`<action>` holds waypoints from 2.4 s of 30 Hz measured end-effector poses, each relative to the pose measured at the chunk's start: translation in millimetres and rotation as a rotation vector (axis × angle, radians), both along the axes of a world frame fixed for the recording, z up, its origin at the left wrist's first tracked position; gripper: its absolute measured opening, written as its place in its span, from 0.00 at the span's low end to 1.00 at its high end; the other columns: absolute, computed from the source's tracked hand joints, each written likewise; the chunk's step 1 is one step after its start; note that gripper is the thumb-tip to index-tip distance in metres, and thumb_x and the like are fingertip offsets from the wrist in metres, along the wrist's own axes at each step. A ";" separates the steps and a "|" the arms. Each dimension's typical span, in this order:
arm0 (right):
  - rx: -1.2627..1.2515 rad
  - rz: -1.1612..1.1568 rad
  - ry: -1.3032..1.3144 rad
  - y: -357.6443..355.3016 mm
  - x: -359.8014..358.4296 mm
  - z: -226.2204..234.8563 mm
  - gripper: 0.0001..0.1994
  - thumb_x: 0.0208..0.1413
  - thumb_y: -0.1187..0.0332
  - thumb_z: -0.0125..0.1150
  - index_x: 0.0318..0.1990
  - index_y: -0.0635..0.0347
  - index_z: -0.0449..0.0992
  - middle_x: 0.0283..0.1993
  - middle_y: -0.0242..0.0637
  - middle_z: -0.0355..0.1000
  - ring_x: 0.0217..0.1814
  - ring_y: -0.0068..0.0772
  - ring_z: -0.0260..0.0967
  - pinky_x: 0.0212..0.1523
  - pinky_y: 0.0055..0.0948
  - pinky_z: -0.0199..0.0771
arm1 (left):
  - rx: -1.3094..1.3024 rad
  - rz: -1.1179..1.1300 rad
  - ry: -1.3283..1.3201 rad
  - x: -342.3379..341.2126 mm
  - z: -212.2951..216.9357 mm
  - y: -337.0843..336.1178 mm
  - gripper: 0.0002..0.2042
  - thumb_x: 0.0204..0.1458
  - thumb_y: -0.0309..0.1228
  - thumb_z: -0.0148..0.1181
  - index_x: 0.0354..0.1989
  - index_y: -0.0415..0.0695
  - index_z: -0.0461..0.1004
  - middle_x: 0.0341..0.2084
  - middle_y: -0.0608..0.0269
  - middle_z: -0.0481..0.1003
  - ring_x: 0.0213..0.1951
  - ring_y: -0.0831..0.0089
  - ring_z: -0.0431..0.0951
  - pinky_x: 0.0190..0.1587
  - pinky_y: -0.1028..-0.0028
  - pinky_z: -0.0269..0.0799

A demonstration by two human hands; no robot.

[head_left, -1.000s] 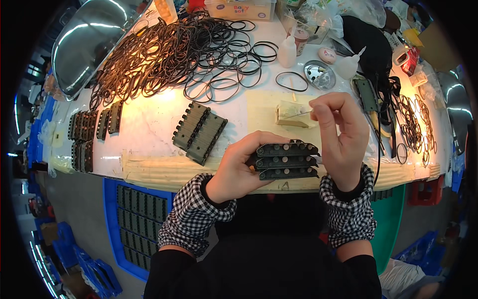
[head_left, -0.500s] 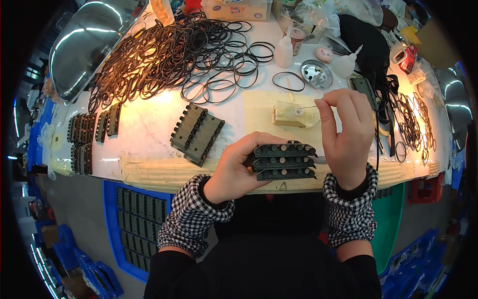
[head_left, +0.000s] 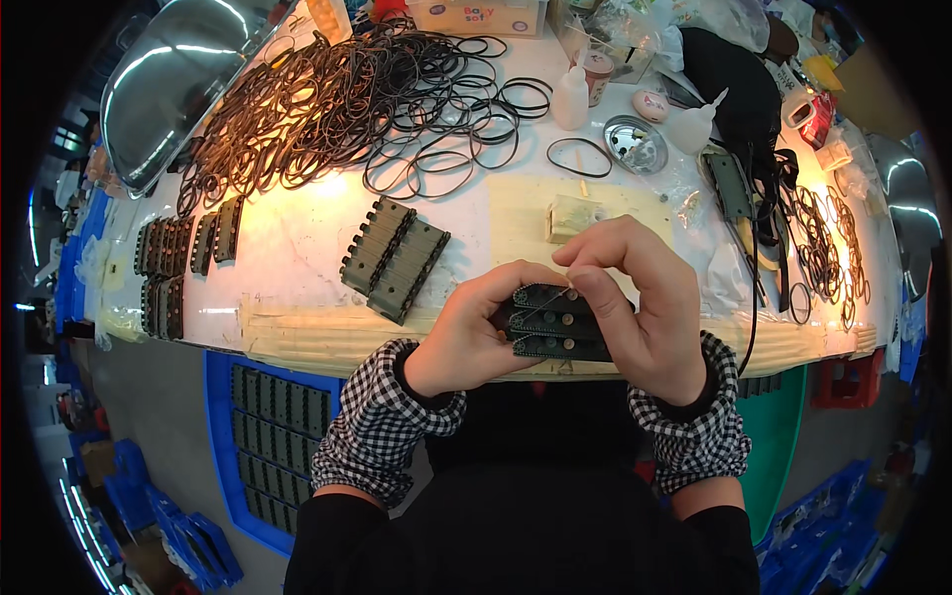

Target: Manually inserting small electronic components into a plastic grid on an assembly workbench.

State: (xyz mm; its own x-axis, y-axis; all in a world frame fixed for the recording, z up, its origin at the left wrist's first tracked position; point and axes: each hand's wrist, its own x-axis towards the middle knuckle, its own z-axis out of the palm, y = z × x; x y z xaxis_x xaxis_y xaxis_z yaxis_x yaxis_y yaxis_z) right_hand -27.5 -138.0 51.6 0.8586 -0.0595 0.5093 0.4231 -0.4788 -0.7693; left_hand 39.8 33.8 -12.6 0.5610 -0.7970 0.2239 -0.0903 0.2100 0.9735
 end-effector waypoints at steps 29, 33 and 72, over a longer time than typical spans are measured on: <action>-0.568 -0.452 -0.151 -30.4 15.2 -9.1 0.05 0.51 0.77 0.63 0.31 0.65 0.72 0.31 0.39 0.70 0.34 0.43 0.66 0.34 0.37 0.66 | 0.013 -0.050 0.001 1.9 4.4 -1.2 0.21 0.47 0.18 0.66 0.52 0.35 0.70 0.48 0.58 0.75 0.51 0.74 0.75 0.56 0.74 0.70; -0.530 -0.514 -0.250 -27.0 9.0 1.2 0.05 0.50 0.76 0.64 0.31 0.64 0.72 0.31 0.39 0.69 0.34 0.42 0.65 0.34 0.37 0.66 | 0.016 -0.044 0.018 1.5 3.0 -0.7 0.21 0.47 0.18 0.66 0.52 0.35 0.70 0.48 0.57 0.75 0.52 0.74 0.75 0.56 0.74 0.70; 0.077 -0.162 -0.052 -12.9 0.8 -7.3 0.05 0.52 0.75 0.63 0.32 0.64 0.72 0.31 0.38 0.71 0.33 0.40 0.68 0.35 0.33 0.68 | -0.020 -0.015 -0.005 2.0 -0.6 -0.8 0.21 0.47 0.22 0.68 0.51 0.37 0.70 0.43 0.62 0.76 0.46 0.78 0.77 0.49 0.76 0.73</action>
State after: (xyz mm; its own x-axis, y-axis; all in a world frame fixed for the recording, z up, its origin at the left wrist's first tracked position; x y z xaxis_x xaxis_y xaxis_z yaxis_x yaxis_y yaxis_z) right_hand -26.7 -150.9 44.3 0.8071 -0.2353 0.5415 0.3854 -0.4847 -0.7852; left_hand 41.8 33.0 -13.2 0.5479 -0.8005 0.2427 -0.0918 0.2309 0.9686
